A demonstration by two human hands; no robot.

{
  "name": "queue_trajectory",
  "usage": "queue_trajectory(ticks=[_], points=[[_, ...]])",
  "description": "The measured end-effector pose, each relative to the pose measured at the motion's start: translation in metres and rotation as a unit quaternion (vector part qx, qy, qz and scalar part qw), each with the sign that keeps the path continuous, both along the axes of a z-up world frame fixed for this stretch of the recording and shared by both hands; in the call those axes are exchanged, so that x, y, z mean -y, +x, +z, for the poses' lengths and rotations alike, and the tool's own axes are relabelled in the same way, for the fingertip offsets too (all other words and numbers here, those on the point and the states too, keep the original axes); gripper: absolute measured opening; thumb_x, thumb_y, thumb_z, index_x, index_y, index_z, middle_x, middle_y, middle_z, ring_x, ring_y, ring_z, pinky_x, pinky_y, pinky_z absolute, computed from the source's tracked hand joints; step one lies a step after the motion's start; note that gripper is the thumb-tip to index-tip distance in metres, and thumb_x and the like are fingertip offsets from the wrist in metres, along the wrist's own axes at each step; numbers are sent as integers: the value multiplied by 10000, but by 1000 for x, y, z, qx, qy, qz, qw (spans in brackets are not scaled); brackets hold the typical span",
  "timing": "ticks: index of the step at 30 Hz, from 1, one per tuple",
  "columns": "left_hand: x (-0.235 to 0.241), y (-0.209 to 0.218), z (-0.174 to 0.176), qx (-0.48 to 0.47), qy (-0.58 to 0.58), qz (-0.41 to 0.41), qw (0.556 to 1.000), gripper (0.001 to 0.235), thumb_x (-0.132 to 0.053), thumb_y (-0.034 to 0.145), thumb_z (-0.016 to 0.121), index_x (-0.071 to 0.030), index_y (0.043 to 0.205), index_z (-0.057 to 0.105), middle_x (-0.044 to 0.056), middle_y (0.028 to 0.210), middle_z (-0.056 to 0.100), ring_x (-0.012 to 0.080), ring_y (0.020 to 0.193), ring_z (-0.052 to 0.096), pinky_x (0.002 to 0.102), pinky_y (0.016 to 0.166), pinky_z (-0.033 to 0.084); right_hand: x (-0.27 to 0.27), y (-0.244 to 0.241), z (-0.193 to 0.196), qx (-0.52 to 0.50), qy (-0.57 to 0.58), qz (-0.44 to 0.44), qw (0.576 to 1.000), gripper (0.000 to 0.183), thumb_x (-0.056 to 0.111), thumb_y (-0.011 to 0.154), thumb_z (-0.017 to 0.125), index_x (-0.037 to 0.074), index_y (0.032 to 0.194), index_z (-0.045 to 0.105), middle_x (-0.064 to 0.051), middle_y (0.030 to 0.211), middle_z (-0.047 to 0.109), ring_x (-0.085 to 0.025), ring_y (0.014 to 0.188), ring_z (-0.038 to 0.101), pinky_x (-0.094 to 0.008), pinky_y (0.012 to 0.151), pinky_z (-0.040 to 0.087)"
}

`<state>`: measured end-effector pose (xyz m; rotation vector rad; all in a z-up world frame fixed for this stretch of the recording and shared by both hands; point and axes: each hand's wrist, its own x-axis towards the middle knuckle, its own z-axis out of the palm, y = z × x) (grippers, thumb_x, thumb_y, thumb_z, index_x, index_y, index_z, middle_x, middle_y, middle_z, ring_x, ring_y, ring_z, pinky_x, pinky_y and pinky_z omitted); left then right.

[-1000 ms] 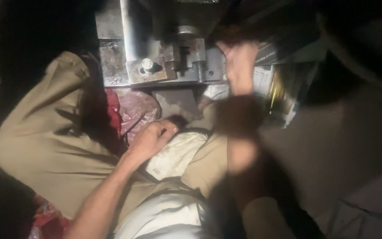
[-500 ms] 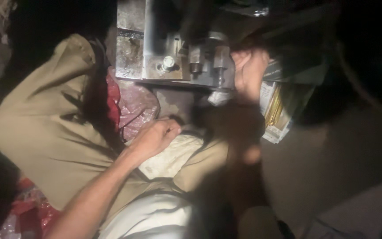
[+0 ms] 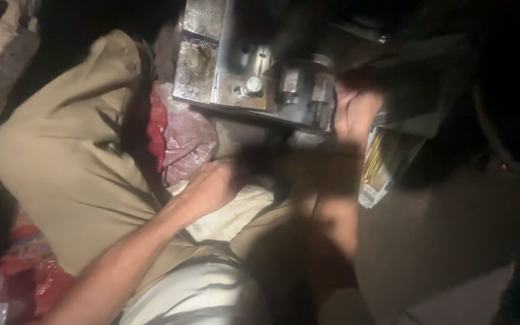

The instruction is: The person uses a hand-operated metal cutting machine to cut a long metal strip into smaller pieces, periodically picking up a measuring rod to check the length.

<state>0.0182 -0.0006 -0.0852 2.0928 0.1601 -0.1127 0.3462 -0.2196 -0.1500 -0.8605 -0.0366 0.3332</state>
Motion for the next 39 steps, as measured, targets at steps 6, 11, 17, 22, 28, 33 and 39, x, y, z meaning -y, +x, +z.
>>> queue_trajectory(ticks=[6, 11, 17, 22, 28, 33, 39], points=[[5, 1, -37, 90, -19, -25, 995, 118, -44, 898, 585, -19, 884, 699, 215, 807, 684, 390, 688, 666, 492, 590, 511, -6, -12, 10, -28, -65, -98, 993, 137, 4, 961, 464, -31, 917, 589, -128, 775, 598, -213, 633, 590, -346, 579, 540], [4, -3, -46, 128, 13, -46, 991, 112, -61, 917, 593, -19, 873, 688, 203, 793, 676, 380, 687, 647, 491, 599, 501, 5, -1, -19, 25, -52, -91, 994, 164, 0, 983, 444, 25, 844, 528, -108, 723, 545, -199, 600, 543, -335, 546, 499], [-43, -5, 21, 162, 1, 26, 987, 192, -231, 903, 683, -61, 944, 764, 200, 854, 696, 357, 687, 660, 443, 572, 525, 12, -3, 3, -41, -10, -83, 996, 160, 42, 912, 422, 39, 789, 523, -85, 702, 546, -198, 547, 541, -364, 511, 539], [-86, 27, 65, 118, -217, 297, 923, 362, -338, 1073, 610, -57, 873, 720, 35, 730, 629, 74, 654, 570, 231, 593, 433, -3, -10, 17, -2, -51, -101, 994, 148, -24, 954, 424, -32, 946, 571, -141, 885, 628, -245, 748, 640, -370, 670, 602], [-97, 152, 37, 304, -70, 341, 887, 160, -203, 1048, 678, -56, 1003, 720, 119, 944, 757, 253, 771, 722, 384, 699, 550, 9, 6, -2, -50, -143, -107, 983, 155, 4, 897, 444, -41, 834, 578, -145, 773, 626, -227, 611, 598, -291, 502, 497], [-80, 167, 5, 275, -80, 335, 898, 184, -65, 967, 603, -71, 1143, 655, 148, 1071, 730, 320, 997, 720, 428, 842, 550, 4, -1, -6, 6, -151, -149, 977, 140, 26, 947, 477, -7, 846, 567, -90, 778, 599, -168, 628, 577, -281, 547, 512], [-78, 169, -3, 468, 151, 339, 802, 433, -51, 811, 690, 56, 1210, 562, 254, 1111, 654, 419, 1021, 618, 471, 847, 507, 17, 2, -9, 7, -244, -179, 953, 226, 35, 916, 435, 46, 702, 508, -53, 693, 544, -138, 563, 508, -267, 462, 449]])
